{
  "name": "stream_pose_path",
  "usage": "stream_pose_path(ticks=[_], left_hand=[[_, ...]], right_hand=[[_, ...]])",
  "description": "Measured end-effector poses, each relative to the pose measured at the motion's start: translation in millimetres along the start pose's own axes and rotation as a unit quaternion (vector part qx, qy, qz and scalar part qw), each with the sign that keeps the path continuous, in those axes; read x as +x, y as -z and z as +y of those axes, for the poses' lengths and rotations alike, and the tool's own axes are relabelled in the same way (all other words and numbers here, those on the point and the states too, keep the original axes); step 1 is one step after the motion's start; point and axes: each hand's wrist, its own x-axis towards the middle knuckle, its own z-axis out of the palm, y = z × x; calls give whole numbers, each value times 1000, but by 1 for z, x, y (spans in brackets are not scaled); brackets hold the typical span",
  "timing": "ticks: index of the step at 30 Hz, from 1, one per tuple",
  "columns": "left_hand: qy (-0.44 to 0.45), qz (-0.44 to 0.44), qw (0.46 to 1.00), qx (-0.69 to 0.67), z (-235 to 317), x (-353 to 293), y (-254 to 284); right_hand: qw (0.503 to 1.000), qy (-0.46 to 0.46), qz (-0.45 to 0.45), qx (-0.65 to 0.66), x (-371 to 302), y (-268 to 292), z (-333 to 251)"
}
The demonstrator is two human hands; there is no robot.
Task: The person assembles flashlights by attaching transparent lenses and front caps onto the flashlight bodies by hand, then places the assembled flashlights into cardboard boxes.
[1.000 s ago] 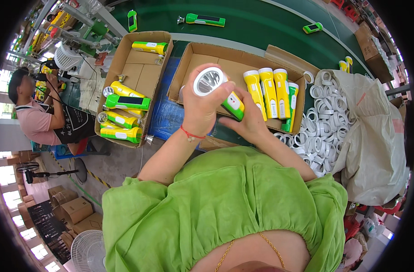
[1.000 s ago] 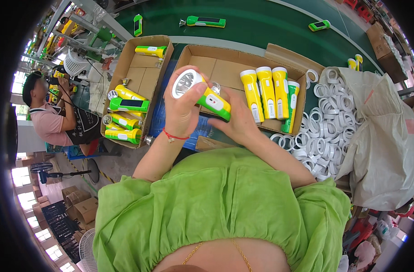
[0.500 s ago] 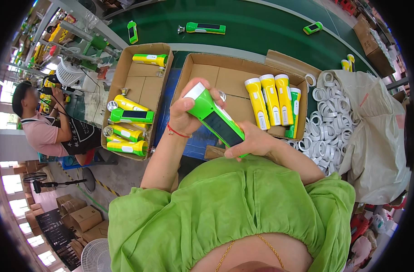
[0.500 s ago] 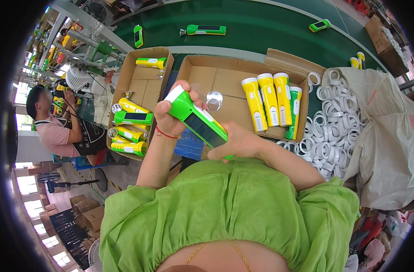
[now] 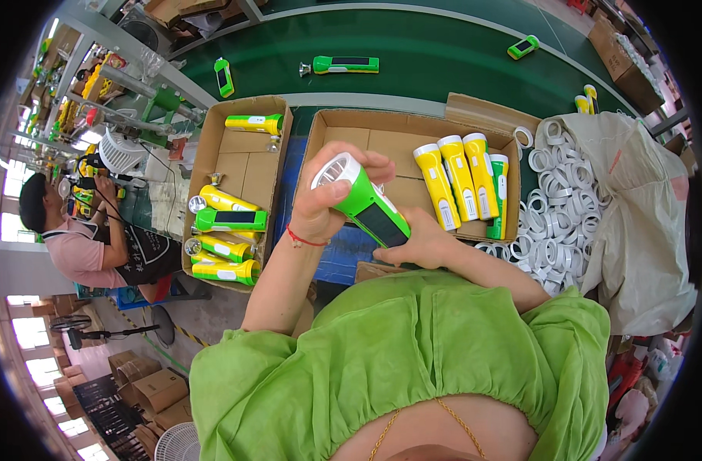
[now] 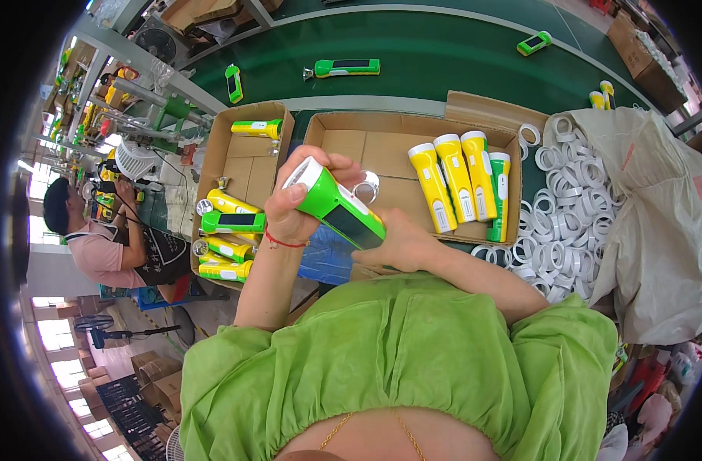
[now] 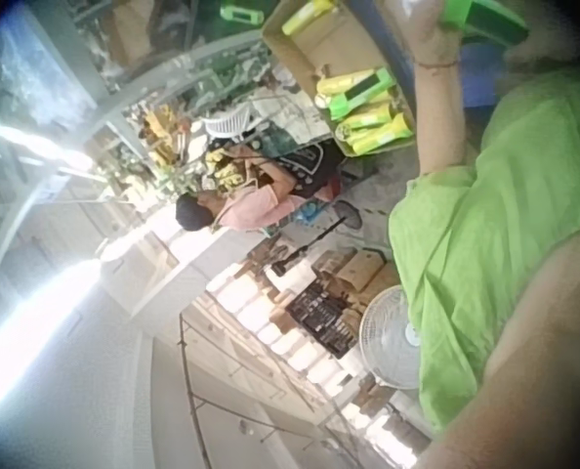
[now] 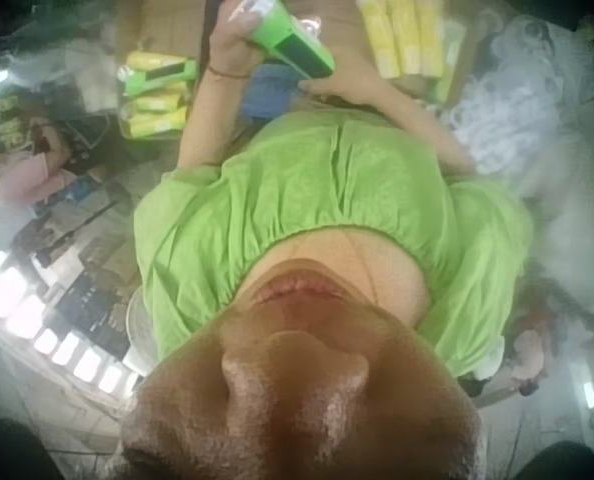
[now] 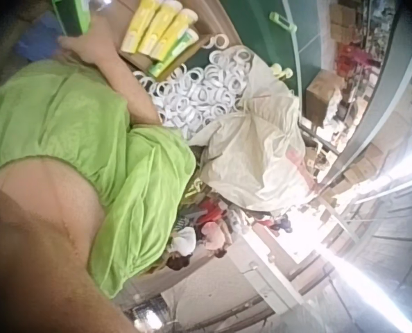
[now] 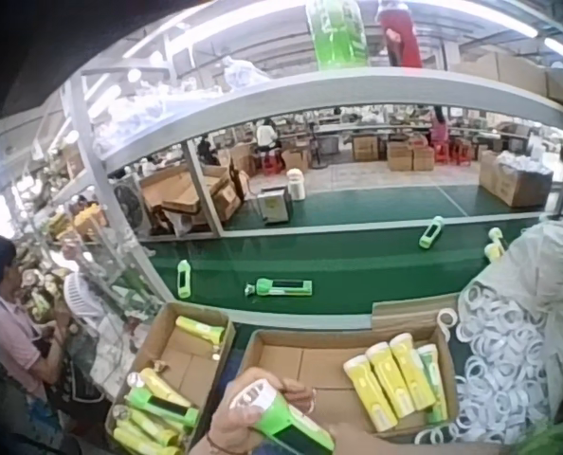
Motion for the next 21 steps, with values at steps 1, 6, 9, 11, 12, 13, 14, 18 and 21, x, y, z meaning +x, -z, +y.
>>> stream_pose_path(ticks=[1,6,9,11,12,13,14,18,21], left_hand=[[-22,58,996,67,-1,0,-5],[-71,215,956,188,-19,1,-1],[-52,266,946,176,-17,5,-5],[-20,227,952,206,-8,7,-2],[-22,228,951,208,-2,5,3],[4,98,985,143,7,0,8],[29,-33,996,75,11,-2,11],[50,-60,997,22,7,2,17],[29,-42,999,-8,-2,2,10]], right_hand=[[971,54,157,-172,4,0,6],[803,167,362,-443,16,24,16],[719,167,353,-575,13,38,8],[805,105,284,-510,-1,29,-14],[874,43,205,-439,-9,25,-28],[970,-33,17,-239,-21,24,-50],[994,-66,-92,-4,-28,17,-45],[972,-29,-171,157,-30,9,-27],[968,-14,-171,186,-31,9,-26]])
